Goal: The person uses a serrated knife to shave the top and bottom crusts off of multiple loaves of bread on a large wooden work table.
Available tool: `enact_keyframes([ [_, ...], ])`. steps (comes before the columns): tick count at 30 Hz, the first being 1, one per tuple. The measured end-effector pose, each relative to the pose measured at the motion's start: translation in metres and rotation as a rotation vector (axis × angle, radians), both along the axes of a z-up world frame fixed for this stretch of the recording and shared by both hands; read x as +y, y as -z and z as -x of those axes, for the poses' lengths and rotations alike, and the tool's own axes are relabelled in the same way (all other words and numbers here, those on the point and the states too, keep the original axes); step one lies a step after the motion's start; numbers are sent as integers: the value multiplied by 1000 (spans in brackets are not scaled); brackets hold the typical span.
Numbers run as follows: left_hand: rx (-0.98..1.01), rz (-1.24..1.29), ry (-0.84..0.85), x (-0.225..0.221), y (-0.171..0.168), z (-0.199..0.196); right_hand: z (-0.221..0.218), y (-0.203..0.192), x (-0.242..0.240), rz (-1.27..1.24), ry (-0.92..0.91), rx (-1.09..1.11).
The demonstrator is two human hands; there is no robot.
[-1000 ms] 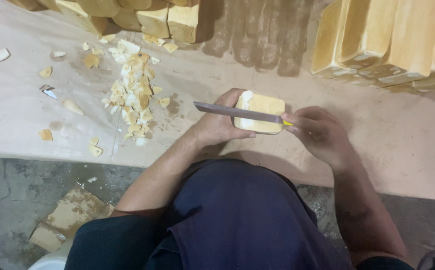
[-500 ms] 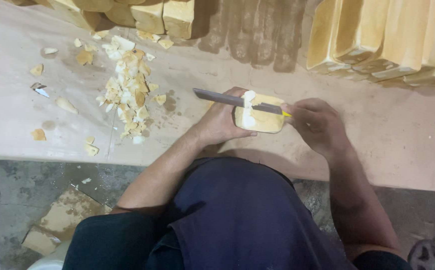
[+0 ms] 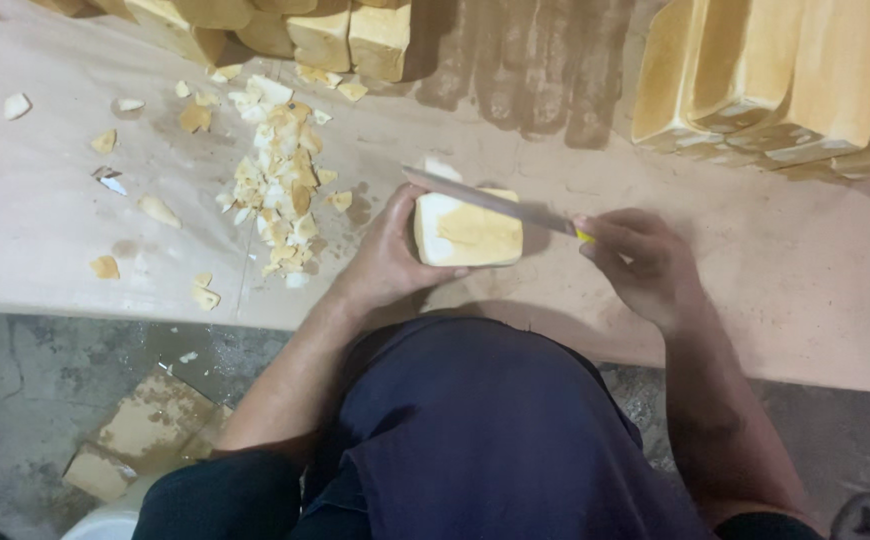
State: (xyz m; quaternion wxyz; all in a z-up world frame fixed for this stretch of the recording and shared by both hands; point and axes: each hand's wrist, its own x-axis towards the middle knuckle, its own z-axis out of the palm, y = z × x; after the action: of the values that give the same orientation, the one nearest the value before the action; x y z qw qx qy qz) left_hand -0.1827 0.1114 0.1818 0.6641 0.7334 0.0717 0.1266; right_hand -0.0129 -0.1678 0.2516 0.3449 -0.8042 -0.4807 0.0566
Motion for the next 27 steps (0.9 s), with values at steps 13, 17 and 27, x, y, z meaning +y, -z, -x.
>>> enact_keyframes([
  [13,11,81,-13,8,-8,1,0,-19,7,75,-165,-143],
  [17,-46,-57,-13,6,-4,-2,2,-16,2,63,-125,-63],
  [27,26,-56,6,6,-13,7,-27,-9,5,126,-36,-136],
])
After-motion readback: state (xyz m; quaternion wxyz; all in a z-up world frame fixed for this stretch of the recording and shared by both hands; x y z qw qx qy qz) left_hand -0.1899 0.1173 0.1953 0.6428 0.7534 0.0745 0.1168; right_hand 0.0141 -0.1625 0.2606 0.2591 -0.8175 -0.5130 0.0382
